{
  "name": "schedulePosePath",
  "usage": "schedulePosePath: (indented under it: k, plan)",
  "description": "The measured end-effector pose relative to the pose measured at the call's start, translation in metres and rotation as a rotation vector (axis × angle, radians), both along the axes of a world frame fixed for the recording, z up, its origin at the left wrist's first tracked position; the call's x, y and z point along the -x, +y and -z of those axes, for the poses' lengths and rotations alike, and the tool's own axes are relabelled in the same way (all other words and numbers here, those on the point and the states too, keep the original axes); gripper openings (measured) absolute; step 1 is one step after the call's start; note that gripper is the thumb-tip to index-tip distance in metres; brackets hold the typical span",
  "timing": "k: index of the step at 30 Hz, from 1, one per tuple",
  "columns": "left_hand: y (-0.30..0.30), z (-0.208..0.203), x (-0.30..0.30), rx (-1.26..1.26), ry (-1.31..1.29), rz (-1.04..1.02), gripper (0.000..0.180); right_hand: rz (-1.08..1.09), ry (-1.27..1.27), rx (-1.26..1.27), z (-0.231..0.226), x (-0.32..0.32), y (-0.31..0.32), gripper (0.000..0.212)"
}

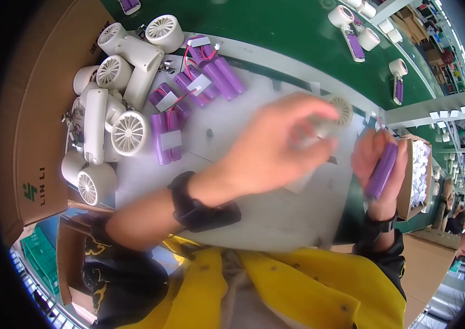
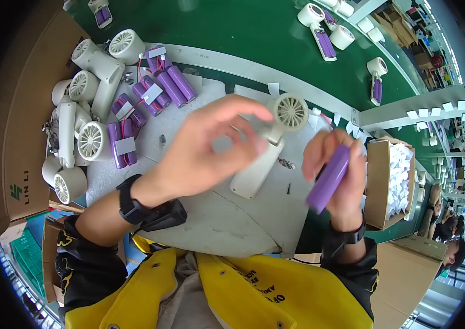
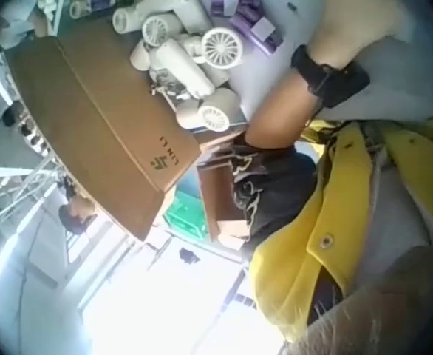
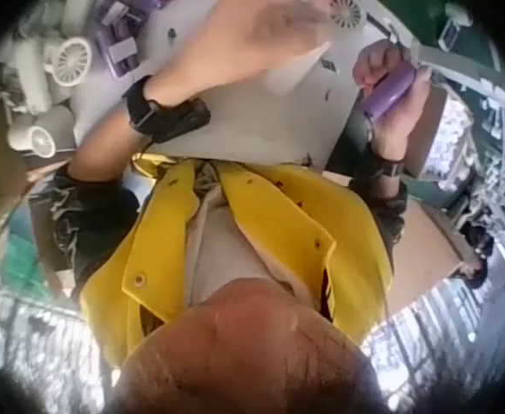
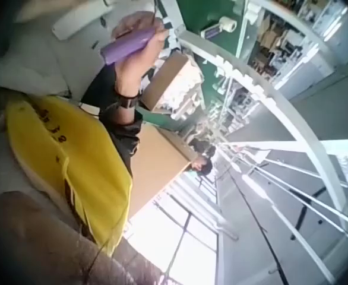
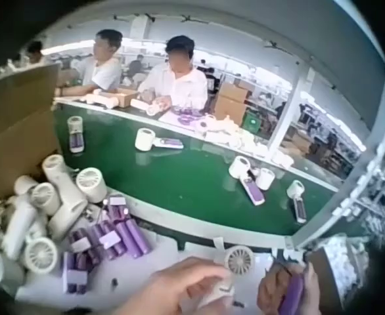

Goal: The person connects a battery pack to a circuit board, fits them into a fan housing, and then removes them to repeat the process.

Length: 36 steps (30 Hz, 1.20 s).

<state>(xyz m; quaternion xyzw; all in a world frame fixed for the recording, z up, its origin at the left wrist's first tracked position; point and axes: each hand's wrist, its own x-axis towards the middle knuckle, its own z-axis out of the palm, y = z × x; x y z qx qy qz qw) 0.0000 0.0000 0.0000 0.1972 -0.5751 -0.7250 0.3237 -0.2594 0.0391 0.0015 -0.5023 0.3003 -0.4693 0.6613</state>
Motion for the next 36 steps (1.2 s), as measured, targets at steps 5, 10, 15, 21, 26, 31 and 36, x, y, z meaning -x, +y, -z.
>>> schedulePosePath:
  k: [5, 10, 15, 21, 26, 31, 36]
  plan:
    - [0.019, 0.017, 0.017, 0.705, -0.534, -0.294, 0.057, 0.496, 0.037, -0.118, 0.003, -0.023, -0.007, 0.035]
    - [0.025, 0.021, 0.023, 0.658, -0.525, -0.324, 0.059, 0.513, 0.44, 0.024, 0.014, -0.032, -0.006, 0.02]
    - [0.021, 0.016, 0.016, 0.862, -0.664, -0.398, 0.068, 0.417, 0.507, 0.135, 0.017, -0.042, -0.004, 0.027]
    - [0.017, 0.005, 0.009, 0.881, -0.657, -0.438, 0.068, 0.354, 0.232, 0.172, 0.023, -0.048, 0.0, 0.031]
    - [0.007, 0.002, -0.002, 0.204, -0.354, -0.29, 0.058, 0.401, 0.237, 0.253, 0.018, -0.047, 0.002, 0.032]
    - [-0.001, 0.001, -0.007, -0.138, -0.211, -0.001, 0.048, 0.531, 0.739, 0.413, 0.018, -0.028, -0.002, 0.029]
    - [-0.003, 0.009, -0.008, 0.074, -0.351, 0.001, 0.042, 0.446, 0.902, 0.413, 0.013, -0.04, -0.002, 0.03]
